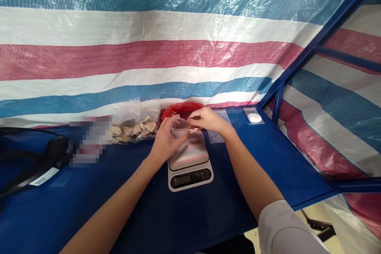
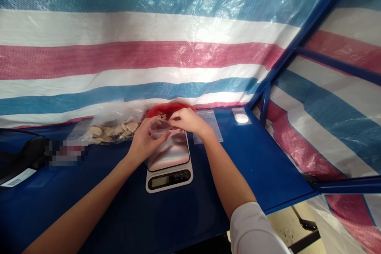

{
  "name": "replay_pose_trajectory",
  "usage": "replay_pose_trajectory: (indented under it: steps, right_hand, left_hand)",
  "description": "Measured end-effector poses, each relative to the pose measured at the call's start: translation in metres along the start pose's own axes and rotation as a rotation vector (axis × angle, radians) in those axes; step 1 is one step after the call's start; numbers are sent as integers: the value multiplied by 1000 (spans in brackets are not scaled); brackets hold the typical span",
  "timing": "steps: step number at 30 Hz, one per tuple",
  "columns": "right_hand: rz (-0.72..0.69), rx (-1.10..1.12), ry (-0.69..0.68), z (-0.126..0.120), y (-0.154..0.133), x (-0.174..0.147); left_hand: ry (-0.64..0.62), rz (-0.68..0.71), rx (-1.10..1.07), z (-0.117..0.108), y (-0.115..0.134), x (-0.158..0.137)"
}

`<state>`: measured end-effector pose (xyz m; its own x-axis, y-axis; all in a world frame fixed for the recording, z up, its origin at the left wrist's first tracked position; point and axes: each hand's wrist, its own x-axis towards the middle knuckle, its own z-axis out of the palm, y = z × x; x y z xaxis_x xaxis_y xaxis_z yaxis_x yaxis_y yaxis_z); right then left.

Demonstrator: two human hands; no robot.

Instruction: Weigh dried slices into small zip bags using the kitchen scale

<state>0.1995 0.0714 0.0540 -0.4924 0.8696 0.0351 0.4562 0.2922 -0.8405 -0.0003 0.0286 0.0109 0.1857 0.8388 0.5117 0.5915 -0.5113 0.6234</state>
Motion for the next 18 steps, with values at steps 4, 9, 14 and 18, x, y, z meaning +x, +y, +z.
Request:
replay_pose_trajectory:
  steps: [4,9,14,18]
  right_hand:
    - [-99,-201,145,-5,-7,-4]
    - [-255,-244,128,4,-24,-8]
    - [-326,-334,56,20,-25,-2]
    - [-278,-262,30,20,-18,1]
  left_hand:
    - [-55,-17,38,0,-4,0]
    - [-111,-63,63,-1,-6,1]
    - [-127,-55,52,-1,-7,2]
    - [-146,-61,51,-2,-12,1]
